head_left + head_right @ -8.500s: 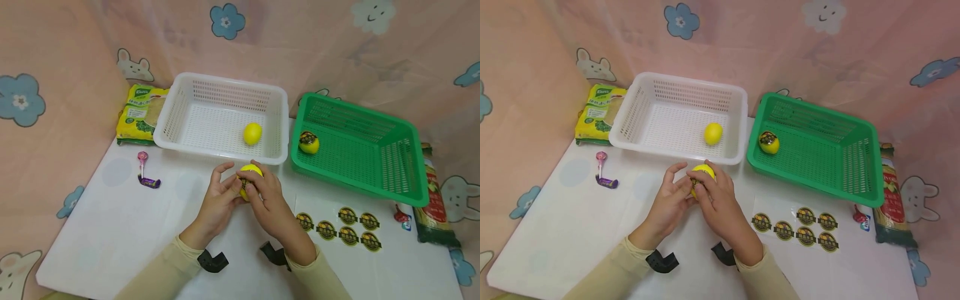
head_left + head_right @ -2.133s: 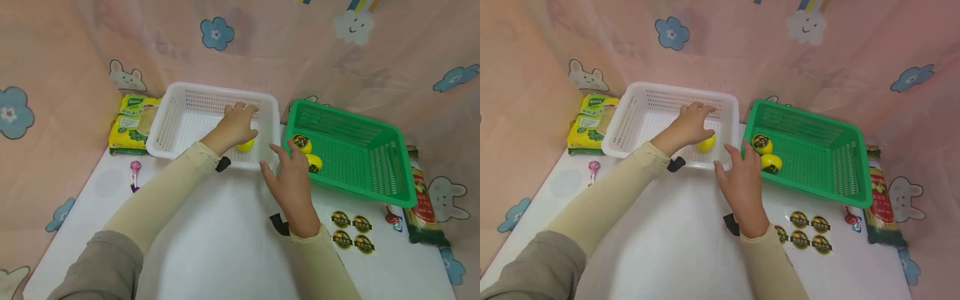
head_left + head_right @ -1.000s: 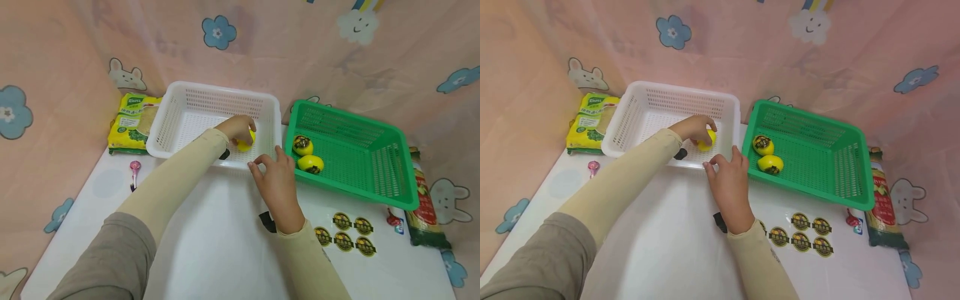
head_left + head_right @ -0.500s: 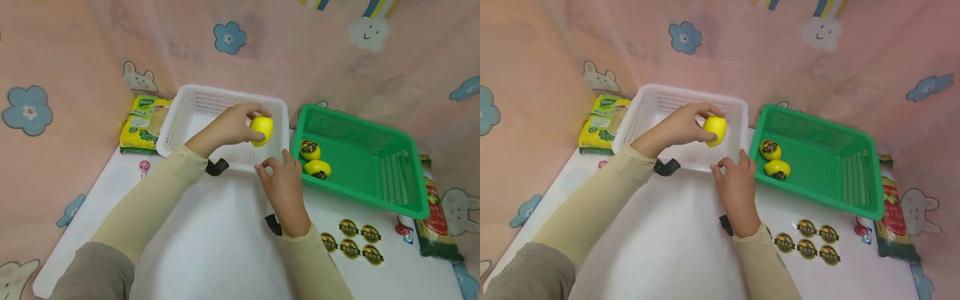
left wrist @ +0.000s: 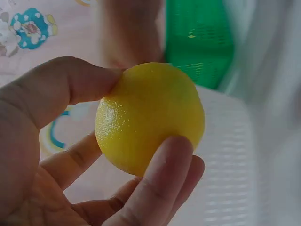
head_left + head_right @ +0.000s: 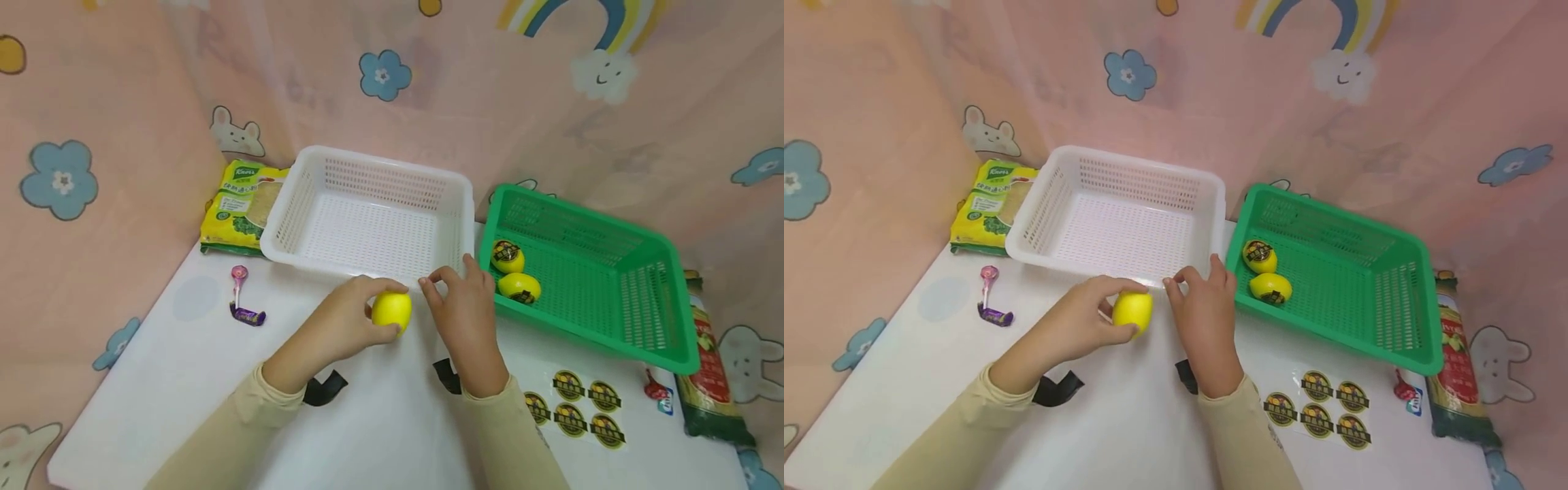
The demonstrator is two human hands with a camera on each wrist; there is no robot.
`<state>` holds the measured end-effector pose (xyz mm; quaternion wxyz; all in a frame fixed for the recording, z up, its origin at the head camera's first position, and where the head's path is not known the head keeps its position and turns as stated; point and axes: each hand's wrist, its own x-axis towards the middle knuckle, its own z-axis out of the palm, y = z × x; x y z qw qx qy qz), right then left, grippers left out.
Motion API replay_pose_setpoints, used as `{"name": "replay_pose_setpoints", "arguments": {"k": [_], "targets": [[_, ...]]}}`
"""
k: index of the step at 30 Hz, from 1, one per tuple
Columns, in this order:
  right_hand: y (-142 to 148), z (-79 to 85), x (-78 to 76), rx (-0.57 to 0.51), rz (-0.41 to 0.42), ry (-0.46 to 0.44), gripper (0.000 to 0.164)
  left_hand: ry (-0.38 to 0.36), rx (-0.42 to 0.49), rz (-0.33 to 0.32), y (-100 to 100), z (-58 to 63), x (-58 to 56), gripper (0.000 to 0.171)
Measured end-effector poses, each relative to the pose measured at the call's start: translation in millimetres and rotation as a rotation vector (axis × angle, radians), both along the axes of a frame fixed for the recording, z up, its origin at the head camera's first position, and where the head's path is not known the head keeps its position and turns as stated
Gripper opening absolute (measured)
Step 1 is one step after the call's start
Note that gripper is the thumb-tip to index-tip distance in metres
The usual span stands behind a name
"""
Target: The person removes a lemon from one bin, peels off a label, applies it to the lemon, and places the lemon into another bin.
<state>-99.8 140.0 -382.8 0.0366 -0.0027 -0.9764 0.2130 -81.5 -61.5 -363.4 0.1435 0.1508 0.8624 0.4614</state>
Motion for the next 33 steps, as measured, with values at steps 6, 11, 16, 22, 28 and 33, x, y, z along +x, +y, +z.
{"name": "replay_pose_setpoints", "arguments": {"k": [6, 11, 16, 22, 28, 33], "targets": [[0.4, -1.1, -0.8, -0.013, 0.0, 0.008, 0.029, -0.019, -0.084, 0.021, 9.8, -39.7, 10.3, 0.055], [0.7, -1.4, -2.1, -0.017, -0.002, 0.009, 0.03, -0.043, -0.141, 0.052, 15.6, -49.9, 10.9, 0.056], [0.6, -2.5, -0.6, -0.017, -0.003, 0.022, 0.029, -0.047, -0.182, 0.051, 16.1, -55.0, 11.5, 0.055], [3.0, -4.7, 1.3, -0.02, -0.008, 0.015, 0.03, -0.026, -0.212, 0.028, 17.4, -64.7, 14.0, 0.056], [27.0, 7.7, 15.3, -0.221, -0.022, 0.035, 0.038, 0.07, -0.301, 0.014, 18.0, -65.9, 18.1, 0.068], [69.8, 28.1, 52.5, -0.347, -0.152, 0.056, 0.045, 0.247, -0.435, 0.086, 22.8, -56.0, 34.2, 0.074]]}}
